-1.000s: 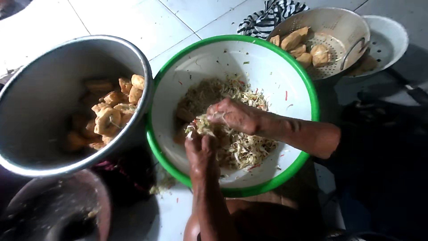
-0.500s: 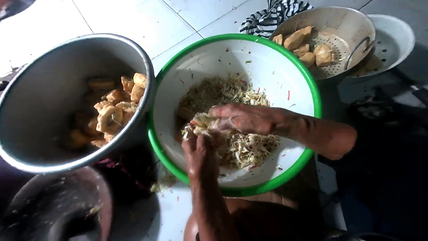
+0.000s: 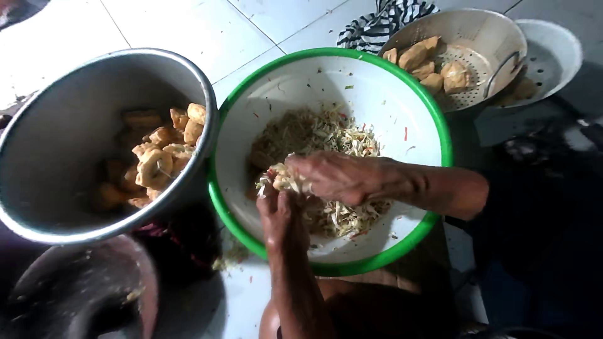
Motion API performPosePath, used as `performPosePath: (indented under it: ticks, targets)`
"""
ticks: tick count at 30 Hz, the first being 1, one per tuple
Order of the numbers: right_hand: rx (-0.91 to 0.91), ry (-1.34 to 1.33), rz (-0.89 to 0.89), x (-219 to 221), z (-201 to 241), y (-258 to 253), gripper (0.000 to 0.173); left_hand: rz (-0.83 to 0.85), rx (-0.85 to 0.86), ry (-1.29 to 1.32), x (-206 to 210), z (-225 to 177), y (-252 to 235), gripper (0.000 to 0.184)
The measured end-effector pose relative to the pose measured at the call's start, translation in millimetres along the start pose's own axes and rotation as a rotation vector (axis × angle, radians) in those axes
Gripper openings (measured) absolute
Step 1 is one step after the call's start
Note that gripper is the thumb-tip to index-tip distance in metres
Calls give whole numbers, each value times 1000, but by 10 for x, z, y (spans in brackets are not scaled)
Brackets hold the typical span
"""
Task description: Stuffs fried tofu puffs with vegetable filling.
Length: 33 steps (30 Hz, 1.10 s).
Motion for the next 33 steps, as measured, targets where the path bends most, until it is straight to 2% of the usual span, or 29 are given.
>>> performPosePath:
  ticks: [2,4,7,10,15,19,22,25,28,30,33]
  targets:
    - [-38,-197,18,-92,-64,8,27,4,12,-11,-8,8,-11,27]
    - [-111,-216,-61,-166,-54,62,32,24,6,-53,6,21,-9,24]
    - [-102,-72,-103,-69,-32,64,37,41,7,-42,29,19,-3,25]
    - [-97,-5,-105,13,-54,20,28,8,-27,-51,1,20,18,26]
    - [69,232,-180,21,-70,56,23,36,-18,-132,19,24,38,26]
    - [113,284,-113,22,7,-23,25,37,34,-161,-15,4,8,28]
    - [56,108,-33,2,-49,-55,29,28,40,-92,-1,6,-26,29]
    - [27,-234,12,-105,-164,2,34,-37,47,-38,-39,-21,-32,28]
    - [-52,-356,-97,-217,-219,103,17,-66,9,-40,-23,-18,-10,27]
    - [-119,-332,-224,-244,-186,188,17,-66,0,-31,2,-18,-5,28]
    - [-335,-288,-461,-247,-63,299,17,-23,20,-27,8,-12,-3,29]
Point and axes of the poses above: each hand's wrist, its own y-axis away from the middle knuckle, its own x-axis out of the palm, z = x × y, the point moved 10 cm from there along -y, towards the middle knuckle, and after that the axes turned 13 degrees about x, right-handed, at the moved point
